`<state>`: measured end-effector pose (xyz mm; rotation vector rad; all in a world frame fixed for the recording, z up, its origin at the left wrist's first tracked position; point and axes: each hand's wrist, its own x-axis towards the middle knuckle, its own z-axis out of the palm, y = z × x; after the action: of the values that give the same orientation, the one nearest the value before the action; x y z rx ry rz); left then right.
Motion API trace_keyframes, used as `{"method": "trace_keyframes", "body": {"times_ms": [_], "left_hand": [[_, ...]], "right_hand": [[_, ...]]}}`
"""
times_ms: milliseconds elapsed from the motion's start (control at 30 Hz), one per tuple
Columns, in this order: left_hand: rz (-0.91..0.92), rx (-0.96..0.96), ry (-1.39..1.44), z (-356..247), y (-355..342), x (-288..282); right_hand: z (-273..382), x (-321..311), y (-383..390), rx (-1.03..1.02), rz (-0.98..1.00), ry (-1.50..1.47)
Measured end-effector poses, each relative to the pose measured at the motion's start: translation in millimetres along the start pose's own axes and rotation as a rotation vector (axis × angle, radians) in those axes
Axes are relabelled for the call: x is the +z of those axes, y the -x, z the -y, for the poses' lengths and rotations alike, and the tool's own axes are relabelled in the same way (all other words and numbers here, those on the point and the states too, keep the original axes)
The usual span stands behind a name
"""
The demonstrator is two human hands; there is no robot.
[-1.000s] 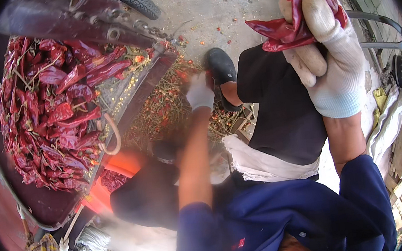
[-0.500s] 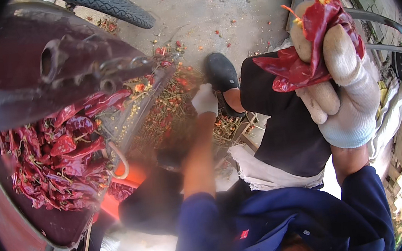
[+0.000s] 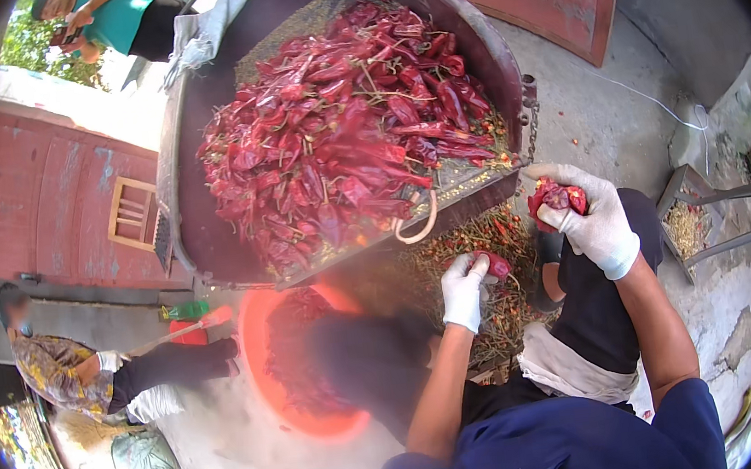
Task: The person sits on the ground and uses a curved blade to remove stems from dried red chilies. They pick chilies from a large metal tray, cut the stems, and place the de-stemmed chilies into an orange basin while discarding the stems onto the floor.
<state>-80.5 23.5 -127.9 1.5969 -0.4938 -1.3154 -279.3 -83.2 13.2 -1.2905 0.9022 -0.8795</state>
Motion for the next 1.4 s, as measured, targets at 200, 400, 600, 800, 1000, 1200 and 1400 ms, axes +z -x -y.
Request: {"method": "trace_keyframes", "body": {"times_ms": [200,400,600,800,1000,1200,1400], "left_hand": [[-0.052,0.191,0.564,-49.0,60.2,-49.0],[0.045,0.213,0.7,-52.3,82.8,-45.4],[-0.05,0.28,0.596,-40.4,94.8,-56.9],[-0.067,0.245,0.413,-37.3,108.7,-76.0],[-0.12,0.424,0.287,-52.7,121.3,-70.9],[-0.219,0.409,0.141,-67.1,136.0,-77.3],[-0.186,0.365,-0.033,-62.3,129.8,-90.0]], "right_hand": [[-7.5,45.0,17.7,-0.176,0.256,0.209],[-14.0,85.3,58.6,-0.287,0.432,0.517],[-28.6,116.8,69.8,-0.365,0.4,0.423],[5.1,132.4,73.9,-0.64,0.423,0.872],[-3.2,142.1,65.8,-0.543,0.419,0.513],[4.7,153.5,71.9,-0.555,0.403,0.778],[-3.8,162.7,69.0,-0.62,0.417,0.668]]}}
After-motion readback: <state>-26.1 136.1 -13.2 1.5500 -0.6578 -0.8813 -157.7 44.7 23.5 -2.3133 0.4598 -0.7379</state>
